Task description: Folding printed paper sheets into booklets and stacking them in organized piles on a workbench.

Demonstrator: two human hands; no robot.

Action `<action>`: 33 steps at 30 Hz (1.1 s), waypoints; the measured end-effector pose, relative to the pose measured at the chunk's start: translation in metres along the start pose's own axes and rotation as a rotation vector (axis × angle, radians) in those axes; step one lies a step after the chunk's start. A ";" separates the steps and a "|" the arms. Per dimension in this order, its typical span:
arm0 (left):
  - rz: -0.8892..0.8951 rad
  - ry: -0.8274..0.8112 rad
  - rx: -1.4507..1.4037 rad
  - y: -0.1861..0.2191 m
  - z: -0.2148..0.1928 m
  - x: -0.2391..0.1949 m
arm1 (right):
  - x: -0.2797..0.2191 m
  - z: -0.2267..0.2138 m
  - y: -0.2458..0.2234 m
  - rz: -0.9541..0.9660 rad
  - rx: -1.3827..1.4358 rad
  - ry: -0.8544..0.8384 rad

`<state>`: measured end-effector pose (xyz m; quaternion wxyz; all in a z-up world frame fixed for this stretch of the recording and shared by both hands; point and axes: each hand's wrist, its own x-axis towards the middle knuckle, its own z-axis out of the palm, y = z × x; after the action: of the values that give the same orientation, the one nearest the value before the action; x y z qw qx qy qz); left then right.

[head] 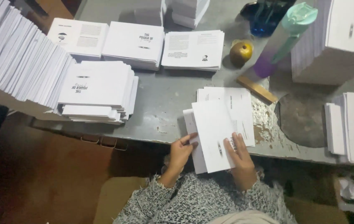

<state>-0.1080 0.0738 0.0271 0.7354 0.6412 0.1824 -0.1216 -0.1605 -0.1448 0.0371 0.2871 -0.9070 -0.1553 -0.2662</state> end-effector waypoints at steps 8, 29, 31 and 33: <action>0.060 0.161 0.027 -0.015 -0.004 0.010 | -0.012 0.019 0.000 -0.050 -0.105 -0.120; 0.039 0.009 -0.005 0.000 -0.007 -0.019 | 0.045 -0.044 0.004 1.183 0.776 -0.188; 0.035 0.015 0.022 -0.003 -0.010 -0.018 | 0.038 -0.045 0.005 1.178 0.731 -0.182; 0.036 0.023 0.045 0.001 -0.010 -0.021 | 0.041 -0.053 -0.004 1.167 0.685 -0.177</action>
<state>-0.1273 0.0828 0.0355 0.7207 0.6620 0.1767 -0.1050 -0.1497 -0.1681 0.0992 0.6409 -0.7184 0.2608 0.0716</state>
